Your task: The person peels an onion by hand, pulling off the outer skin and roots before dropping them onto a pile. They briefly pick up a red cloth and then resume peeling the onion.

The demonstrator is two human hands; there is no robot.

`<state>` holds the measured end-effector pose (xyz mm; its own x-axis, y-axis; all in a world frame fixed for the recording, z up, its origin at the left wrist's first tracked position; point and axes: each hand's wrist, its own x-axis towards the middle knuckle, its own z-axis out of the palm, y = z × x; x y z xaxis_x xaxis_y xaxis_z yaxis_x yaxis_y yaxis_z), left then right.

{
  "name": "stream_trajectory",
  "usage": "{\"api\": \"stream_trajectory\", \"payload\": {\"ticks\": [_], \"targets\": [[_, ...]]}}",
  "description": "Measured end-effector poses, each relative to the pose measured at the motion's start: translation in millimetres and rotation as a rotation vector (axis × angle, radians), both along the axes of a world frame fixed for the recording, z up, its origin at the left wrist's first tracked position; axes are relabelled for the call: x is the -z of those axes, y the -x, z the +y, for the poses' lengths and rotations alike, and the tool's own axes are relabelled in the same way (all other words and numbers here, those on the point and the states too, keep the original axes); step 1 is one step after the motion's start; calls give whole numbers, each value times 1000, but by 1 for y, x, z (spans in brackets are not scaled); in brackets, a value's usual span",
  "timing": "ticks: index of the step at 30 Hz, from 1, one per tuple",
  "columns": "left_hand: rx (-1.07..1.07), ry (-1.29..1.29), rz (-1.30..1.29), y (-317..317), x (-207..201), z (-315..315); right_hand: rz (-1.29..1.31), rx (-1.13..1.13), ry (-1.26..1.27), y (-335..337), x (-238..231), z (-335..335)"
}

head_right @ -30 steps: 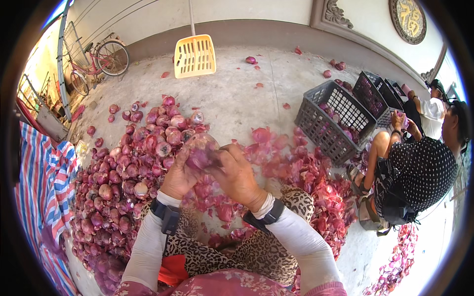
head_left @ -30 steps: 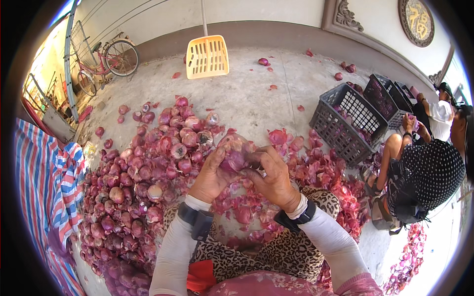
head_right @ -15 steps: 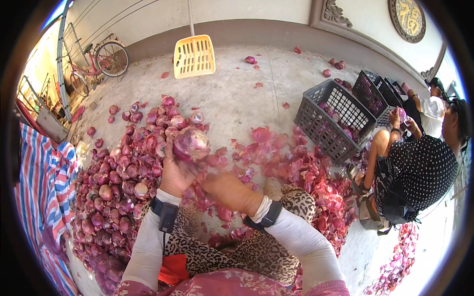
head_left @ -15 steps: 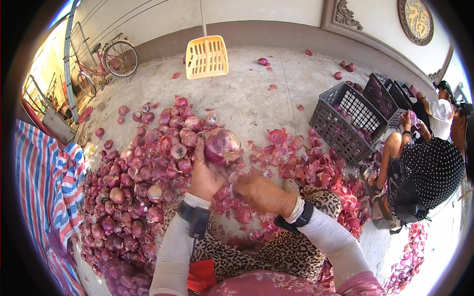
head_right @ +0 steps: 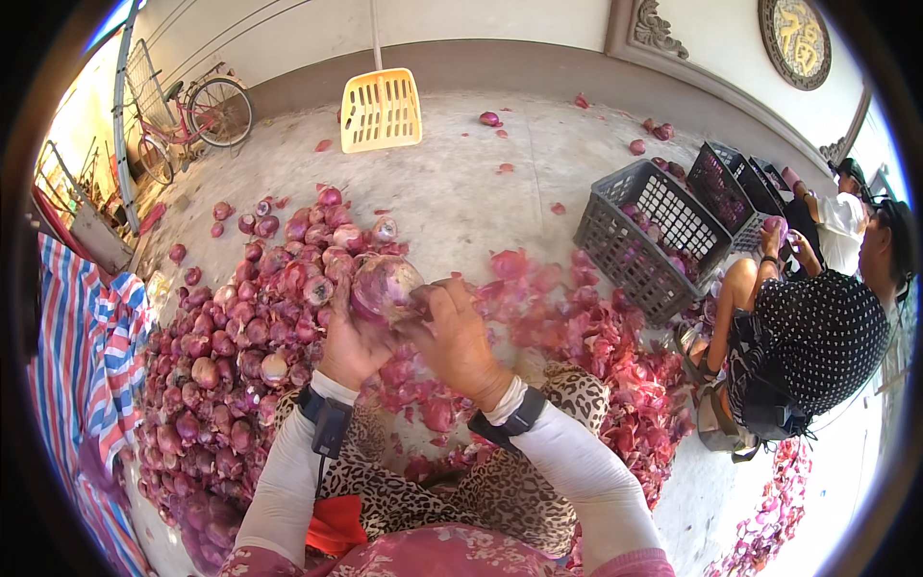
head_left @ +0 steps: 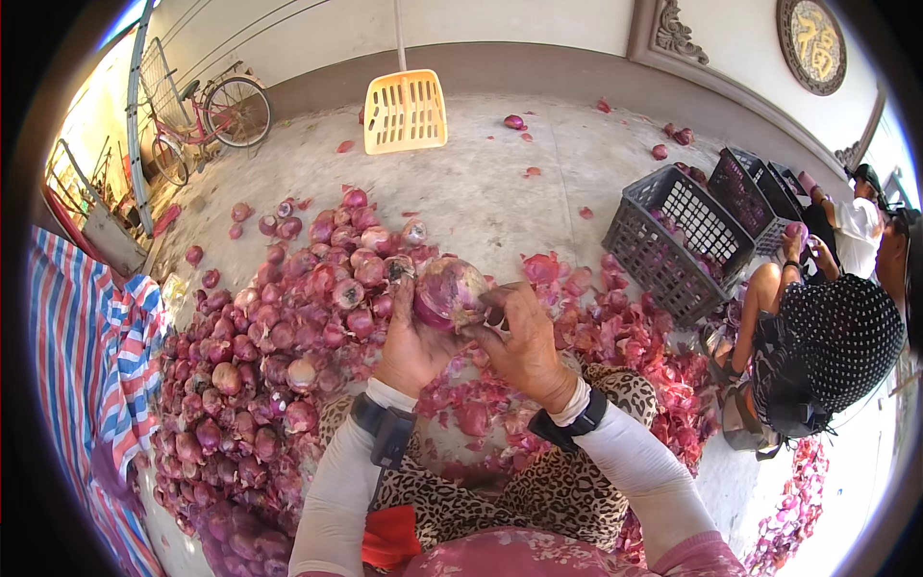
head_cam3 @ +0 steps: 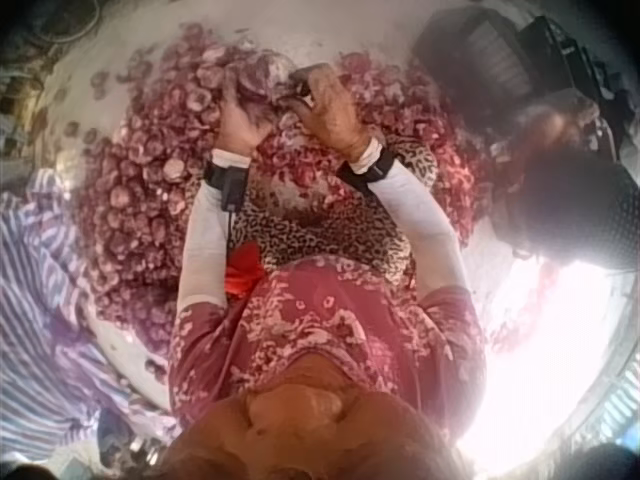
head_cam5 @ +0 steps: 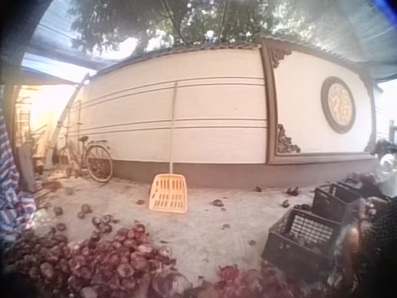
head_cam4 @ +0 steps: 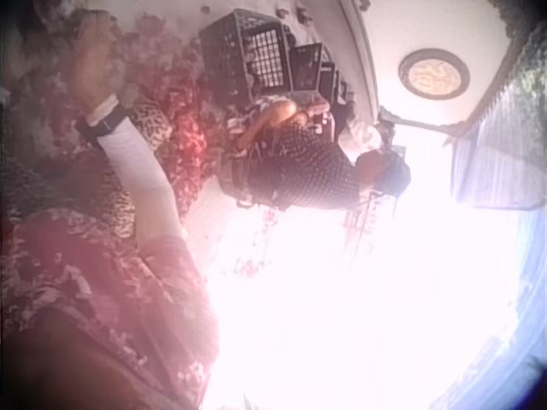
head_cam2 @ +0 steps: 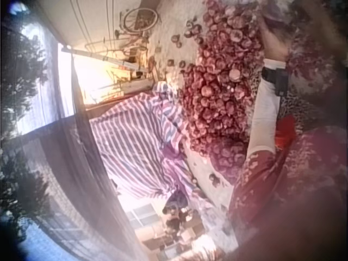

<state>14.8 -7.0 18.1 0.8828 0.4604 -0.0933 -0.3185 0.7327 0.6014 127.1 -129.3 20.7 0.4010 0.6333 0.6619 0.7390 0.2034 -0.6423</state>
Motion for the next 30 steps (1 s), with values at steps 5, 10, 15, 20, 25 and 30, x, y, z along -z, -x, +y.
{"api": "stream_trajectory", "payload": {"ticks": [5,10,15,20,25,30], "targets": [[19,78,-35,-1,17,3,-80,9,-71,-1,4,3],[10,67,-49,-3,8,1,-38,-50,-44,-3,4,0],[-135,15,-24,0,11,7,-270,-580,287,5,21,-3],[-57,36,-102,8,4,11,-79,-317,484,-4,11,-5],[-50,-187,-64,11,-4,9,892,-452,268,-16,-7,-9],[-35,-550,64,14,-2,8,1061,-607,281,-12,-13,-9]]}}
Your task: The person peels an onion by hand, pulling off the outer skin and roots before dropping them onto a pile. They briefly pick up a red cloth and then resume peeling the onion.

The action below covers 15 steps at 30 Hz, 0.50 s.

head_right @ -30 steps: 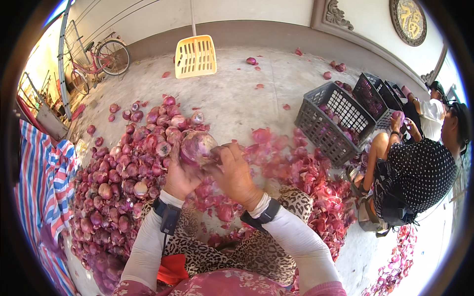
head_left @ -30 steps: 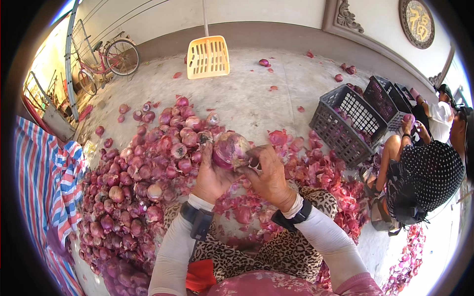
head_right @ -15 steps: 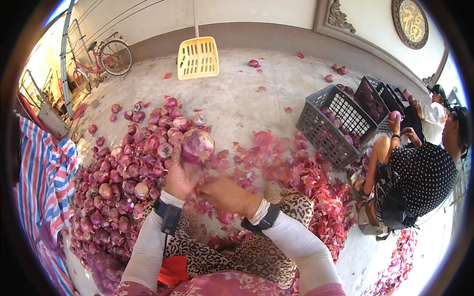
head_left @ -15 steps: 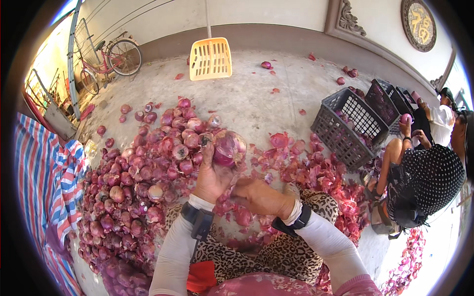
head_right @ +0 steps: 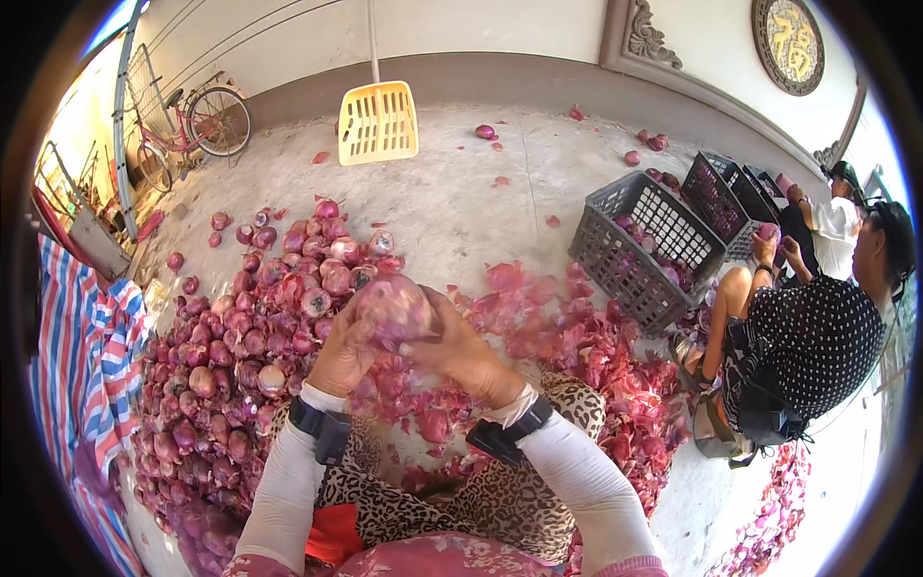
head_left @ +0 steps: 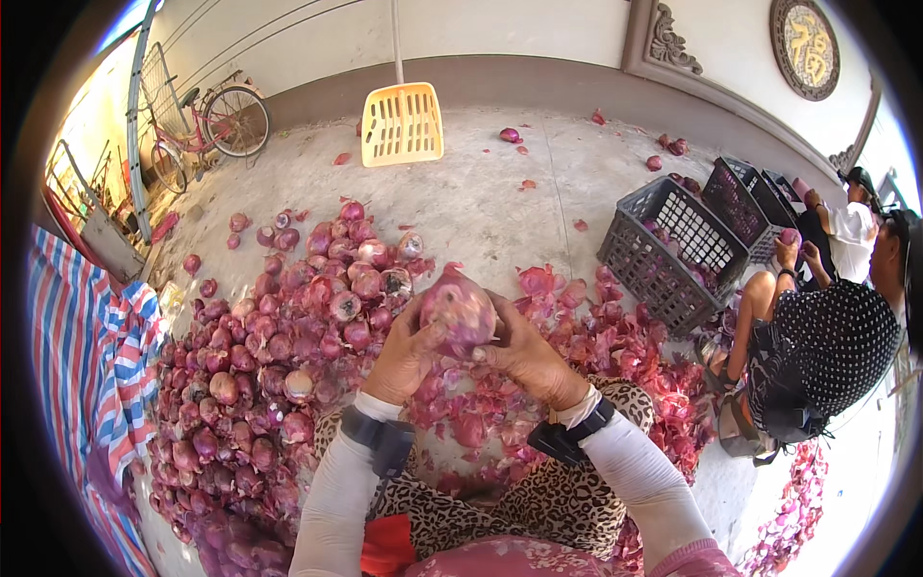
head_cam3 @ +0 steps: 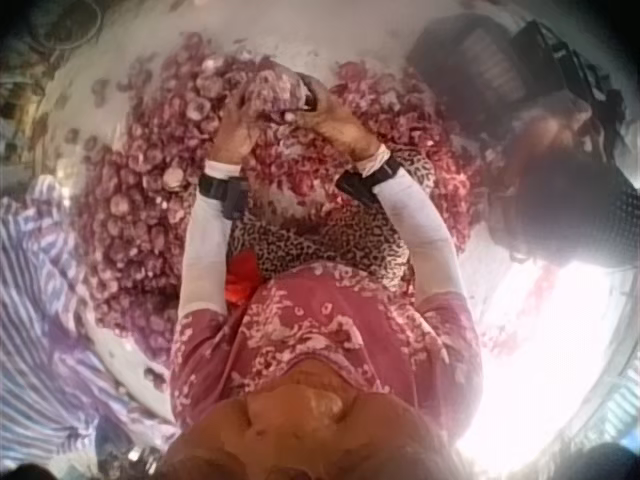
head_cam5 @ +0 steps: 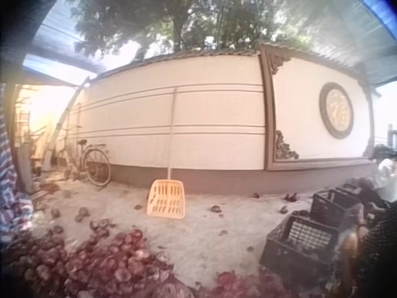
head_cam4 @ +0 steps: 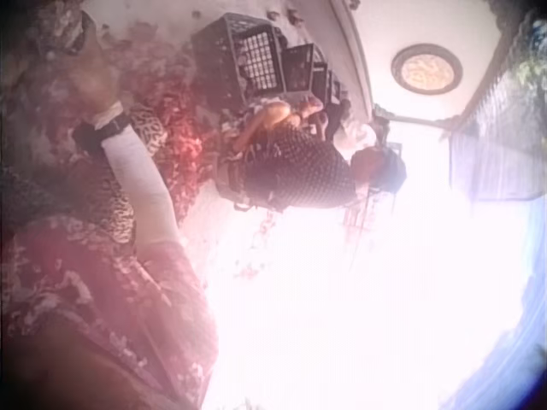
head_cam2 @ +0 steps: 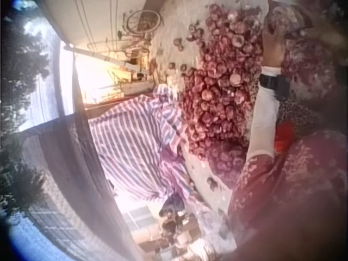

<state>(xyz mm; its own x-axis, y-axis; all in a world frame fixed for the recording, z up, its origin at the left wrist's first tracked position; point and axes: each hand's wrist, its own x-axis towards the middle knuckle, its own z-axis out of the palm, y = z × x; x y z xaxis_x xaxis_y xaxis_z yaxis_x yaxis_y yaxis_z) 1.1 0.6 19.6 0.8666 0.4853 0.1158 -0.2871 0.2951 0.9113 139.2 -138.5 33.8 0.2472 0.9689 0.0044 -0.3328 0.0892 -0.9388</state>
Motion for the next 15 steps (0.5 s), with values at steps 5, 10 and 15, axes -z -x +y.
{"api": "stream_trajectory", "payload": {"ticks": [5,10,15], "targets": [[-52,71,1,-4,-6,-9,-21,-2,-76,-6,12,1],[-70,-46,10,-5,-7,-3,150,-65,-4,-6,-1,-5],[23,-24,-202,-1,-7,-1,382,-60,-97,-10,-11,-10]]}}
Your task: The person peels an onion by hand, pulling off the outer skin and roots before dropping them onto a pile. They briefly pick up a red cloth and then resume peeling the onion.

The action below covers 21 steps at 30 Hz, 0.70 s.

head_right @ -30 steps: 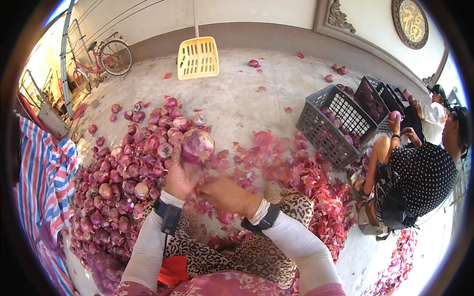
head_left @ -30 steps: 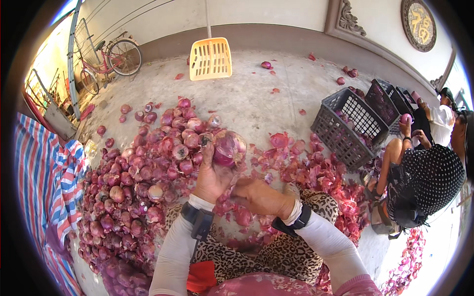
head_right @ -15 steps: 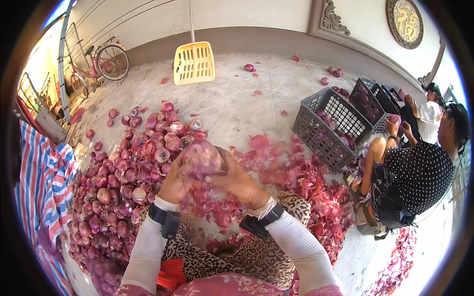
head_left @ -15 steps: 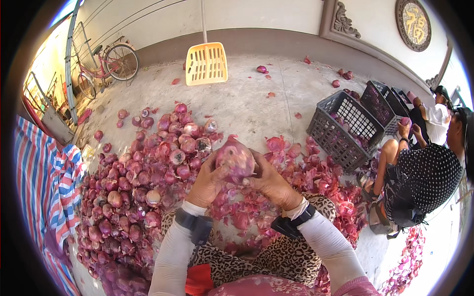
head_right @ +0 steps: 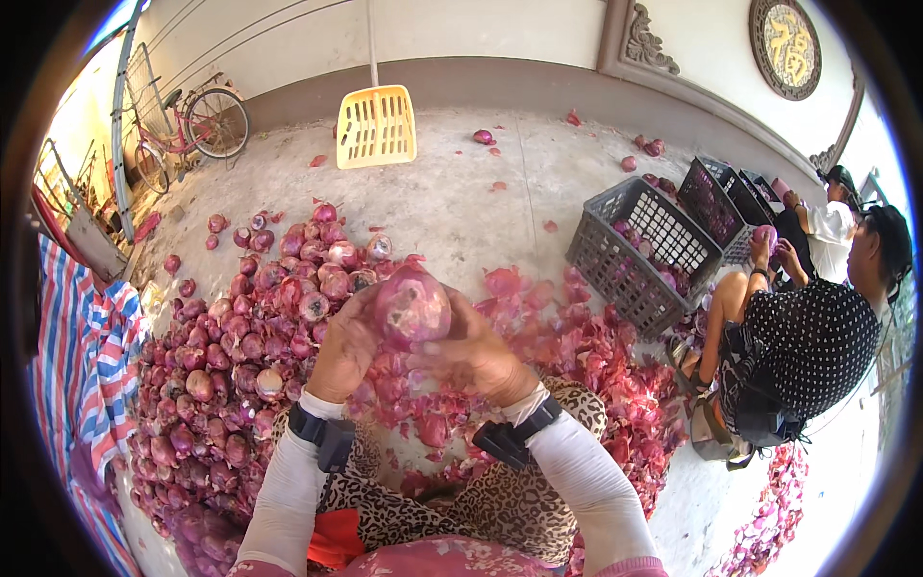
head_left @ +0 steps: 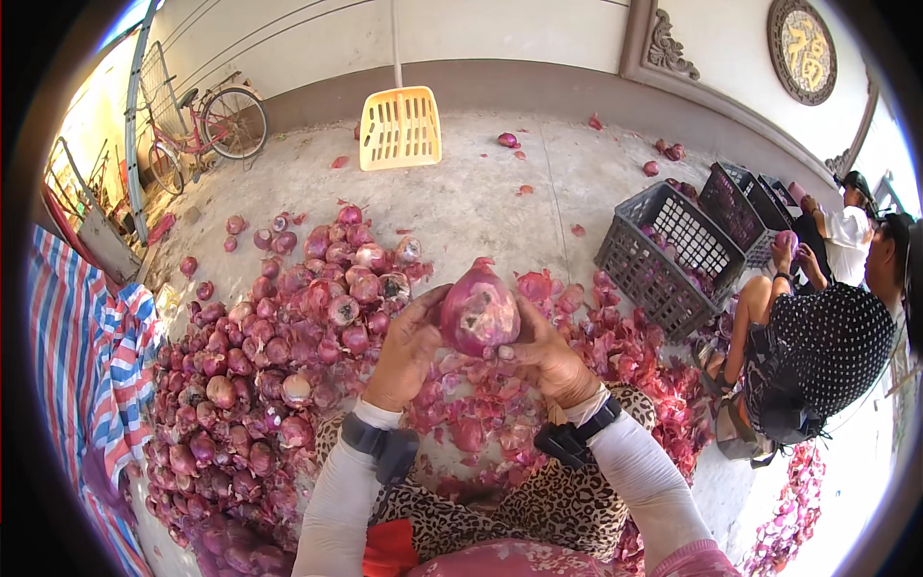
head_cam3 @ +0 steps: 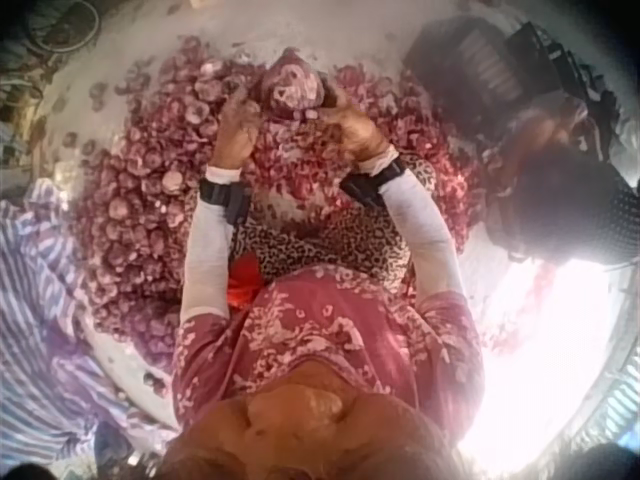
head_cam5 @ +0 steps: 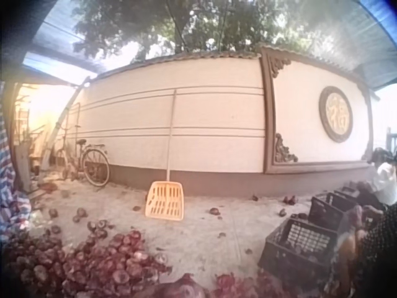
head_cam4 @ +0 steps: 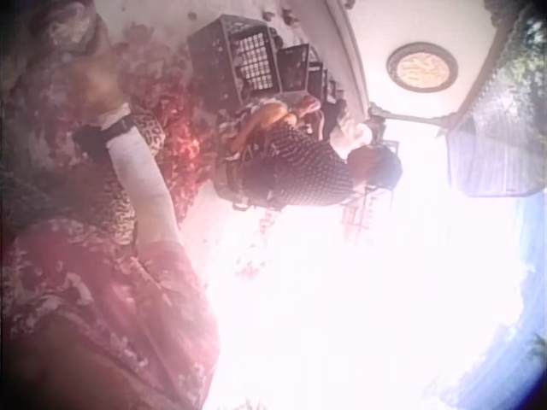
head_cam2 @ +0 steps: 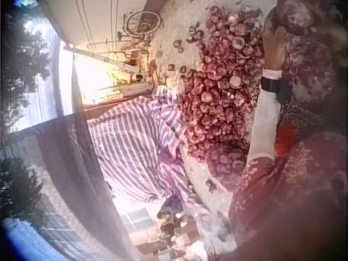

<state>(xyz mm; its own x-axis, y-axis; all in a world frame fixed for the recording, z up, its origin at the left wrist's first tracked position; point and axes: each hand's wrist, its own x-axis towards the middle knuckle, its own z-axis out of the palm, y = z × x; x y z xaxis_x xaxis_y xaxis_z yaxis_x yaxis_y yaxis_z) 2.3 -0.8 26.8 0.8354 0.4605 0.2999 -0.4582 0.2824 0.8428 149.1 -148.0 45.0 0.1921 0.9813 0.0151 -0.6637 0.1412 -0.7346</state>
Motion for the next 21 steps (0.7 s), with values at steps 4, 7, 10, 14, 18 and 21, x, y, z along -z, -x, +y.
{"api": "stream_trajectory", "payload": {"ticks": [4,7,10,14,18,21], "targets": [[-61,-174,90,0,-8,-9,-122,28,-2,-6,10,1],[-89,-253,181,1,-10,-11,-147,55,-3,-9,19,4],[-140,-337,192,2,-9,-12,-148,59,5,-10,18,3],[-187,-377,217,4,-10,-10,-275,109,17,-8,10,1],[-241,-219,386,5,-13,-11,-393,124,72,-4,-4,-2],[-385,-480,291,0,-4,-3,-532,141,21,-2,-2,0]]}}
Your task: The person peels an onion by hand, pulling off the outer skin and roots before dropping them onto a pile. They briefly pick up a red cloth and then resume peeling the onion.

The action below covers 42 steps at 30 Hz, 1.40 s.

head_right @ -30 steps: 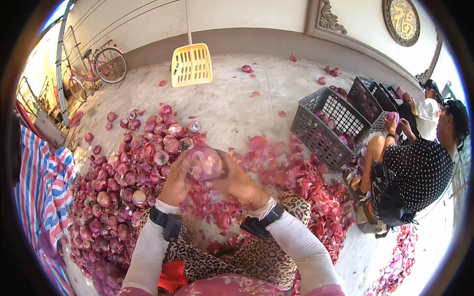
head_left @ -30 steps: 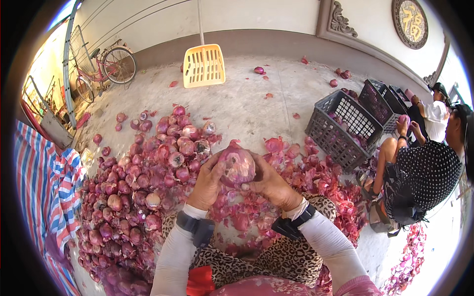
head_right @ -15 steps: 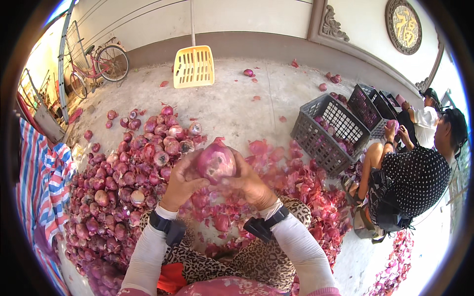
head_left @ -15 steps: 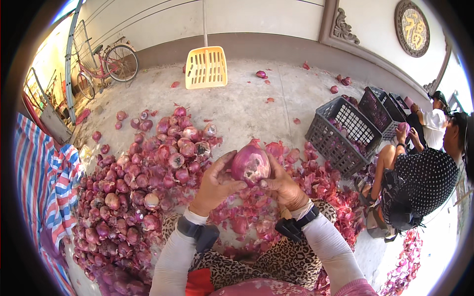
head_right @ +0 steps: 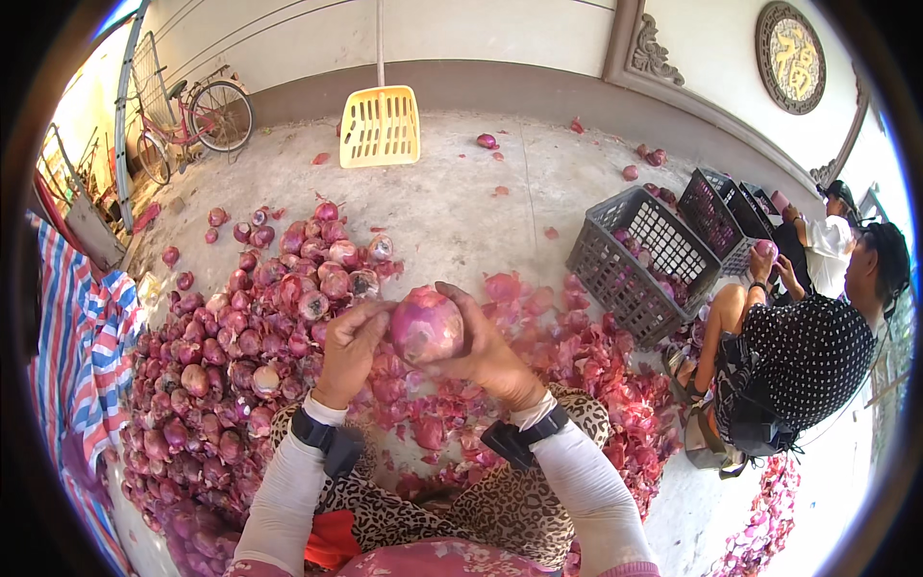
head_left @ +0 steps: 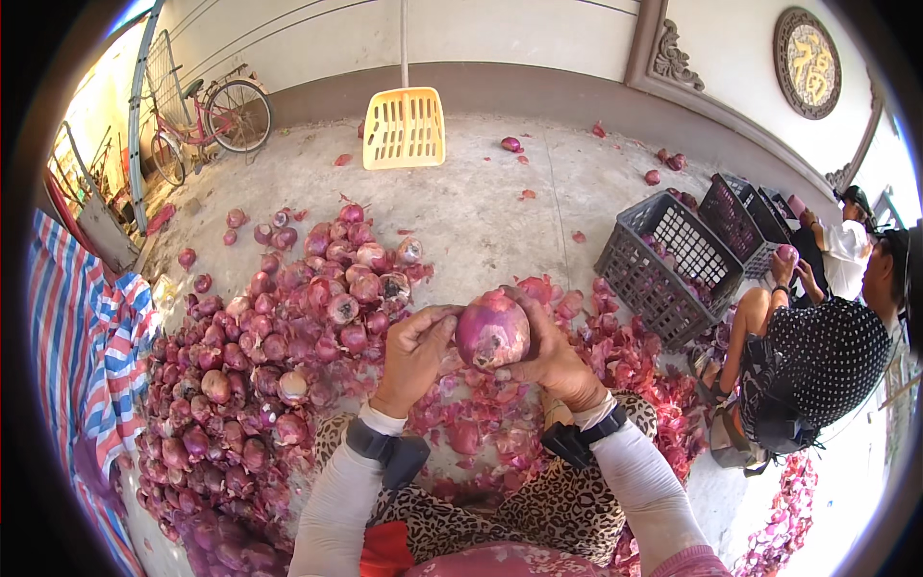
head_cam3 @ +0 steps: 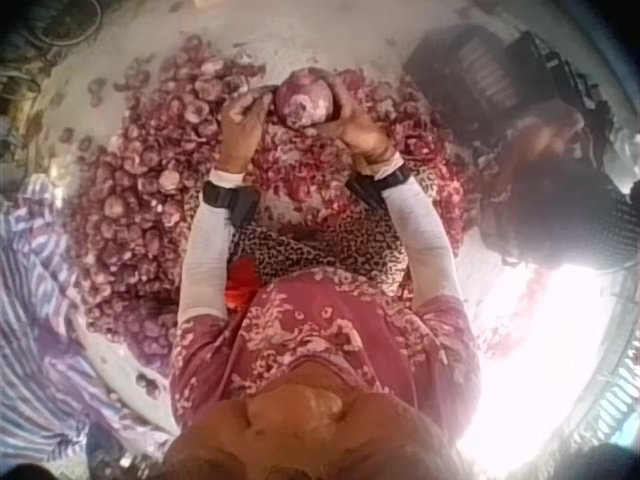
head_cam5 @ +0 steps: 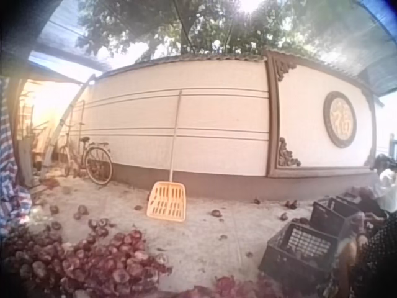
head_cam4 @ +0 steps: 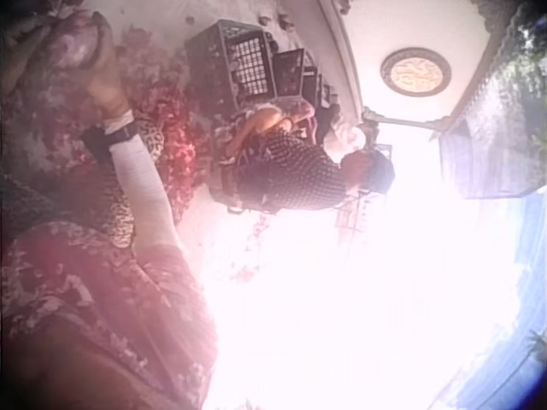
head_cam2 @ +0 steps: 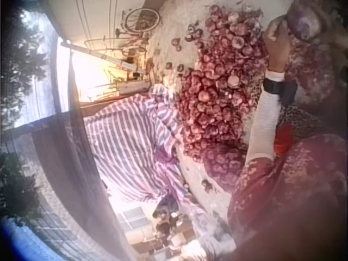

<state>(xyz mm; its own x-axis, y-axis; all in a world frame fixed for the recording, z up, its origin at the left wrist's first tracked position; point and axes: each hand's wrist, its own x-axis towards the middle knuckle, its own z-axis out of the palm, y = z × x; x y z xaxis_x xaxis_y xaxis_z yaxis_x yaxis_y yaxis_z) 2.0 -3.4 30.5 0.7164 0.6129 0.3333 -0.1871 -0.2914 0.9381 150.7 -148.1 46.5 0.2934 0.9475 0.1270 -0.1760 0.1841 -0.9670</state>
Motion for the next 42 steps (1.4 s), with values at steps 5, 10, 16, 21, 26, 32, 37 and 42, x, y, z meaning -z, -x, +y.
{"api": "stream_trajectory", "payload": {"ticks": [5,10,16,21,26,32,37,42], "targets": [[79,94,-9,-2,-1,-1,-36,17,10,2,3,1],[159,91,36,0,-5,-3,-585,112,60,1,11,4],[121,241,-2,-3,0,-6,-709,203,63,2,17,5],[-1,-68,-122,-7,8,-4,-853,277,-4,1,19,7],[-111,41,-65,-9,7,-7,-762,290,39,3,19,5],[-190,-41,-51,-10,3,-6,-578,281,110,0,18,3],[-226,-96,-35,-11,13,-3,-679,281,146,0,10,2],[-222,10,-15,-13,17,-2,-690,288,192,-1,9,1]]}}
